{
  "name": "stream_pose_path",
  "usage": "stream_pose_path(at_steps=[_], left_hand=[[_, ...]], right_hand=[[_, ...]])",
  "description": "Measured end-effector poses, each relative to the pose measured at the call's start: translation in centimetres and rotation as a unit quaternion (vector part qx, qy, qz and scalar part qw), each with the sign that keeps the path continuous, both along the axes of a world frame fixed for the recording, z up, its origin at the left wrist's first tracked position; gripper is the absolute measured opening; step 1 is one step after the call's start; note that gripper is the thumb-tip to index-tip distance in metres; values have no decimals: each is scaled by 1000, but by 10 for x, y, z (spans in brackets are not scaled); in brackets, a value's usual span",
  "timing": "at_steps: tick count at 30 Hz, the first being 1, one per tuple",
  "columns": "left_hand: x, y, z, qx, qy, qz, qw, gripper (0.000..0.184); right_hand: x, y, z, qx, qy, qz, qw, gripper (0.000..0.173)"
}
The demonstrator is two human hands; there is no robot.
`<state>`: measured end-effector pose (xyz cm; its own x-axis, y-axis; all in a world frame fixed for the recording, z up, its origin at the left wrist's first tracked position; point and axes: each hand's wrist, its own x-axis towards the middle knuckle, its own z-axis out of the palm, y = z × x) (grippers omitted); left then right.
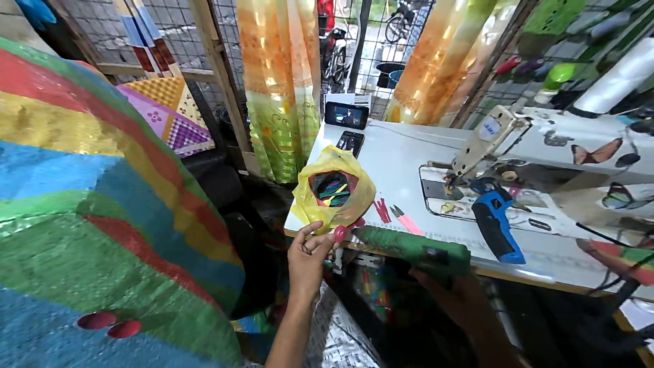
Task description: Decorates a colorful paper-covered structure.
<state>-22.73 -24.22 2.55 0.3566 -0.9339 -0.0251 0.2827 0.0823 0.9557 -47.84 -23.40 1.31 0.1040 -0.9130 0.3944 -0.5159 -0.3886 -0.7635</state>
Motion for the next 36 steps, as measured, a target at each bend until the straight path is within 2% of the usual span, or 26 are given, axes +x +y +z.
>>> stream_pose_path(at_steps=[2, 4, 5, 8, 10, 13, 17, 19, 21, 22, 24, 25, 29, 36], left_hand=[[2, 3, 0, 11, 25, -2, 1000, 38], [5, 7, 0, 16, 43, -1, 999, 36], [6, 11, 0, 18, 47, 2, 999, 35], [7, 22, 0, 28, 65, 13, 997, 32], [9, 31, 2, 46, 83, 17, 995, 31], [17, 47, 1, 46, 114, 24, 992, 30], [28, 66, 0, 60, 176, 33, 982, 24], [32, 75, -1, 77, 224, 46, 970, 22], [34, 80, -2, 93, 264, 52, 959, 21], [35, 82, -3, 95, 282, 51, 953, 22], [37, 87, -4, 95, 320, 50, 941, 20], [38, 91, -4, 95, 332, 52, 937, 20], [52, 113, -2, 81, 349, 93, 929, 21], [79, 161, 4, 40, 357, 143, 922, 22]], right_hand=[[-3, -6, 6, -24, 75, -67, 995, 53], [-8, -25, 7, -42, 97, -122, 987, 53], [-12, -38, 5, -51, 95, -150, 983, 53], [-21, -77, 8, 18, 42, -199, 979, 57], [-27, -103, 4, 53, 18, -210, 976, 58], [-32, -132, -11, 63, 35, -209, 975, 64], [-30, -122, -9, 31, 63, -231, 970, 79], [-20, -92, -6, -63, 53, -232, 969, 70], [13, -57, -4, -180, 54, -191, 963, 46], [36, -40, -5, -242, 66, -138, 958, 33], [79, -19, -14, -341, 75, 25, 937, 12], [99, -15, -17, -369, 66, 96, 922, 8], [161, -8, -22, -410, 29, 227, 883, 9], [229, 7, -16, -449, -14, 325, 832, 9]])
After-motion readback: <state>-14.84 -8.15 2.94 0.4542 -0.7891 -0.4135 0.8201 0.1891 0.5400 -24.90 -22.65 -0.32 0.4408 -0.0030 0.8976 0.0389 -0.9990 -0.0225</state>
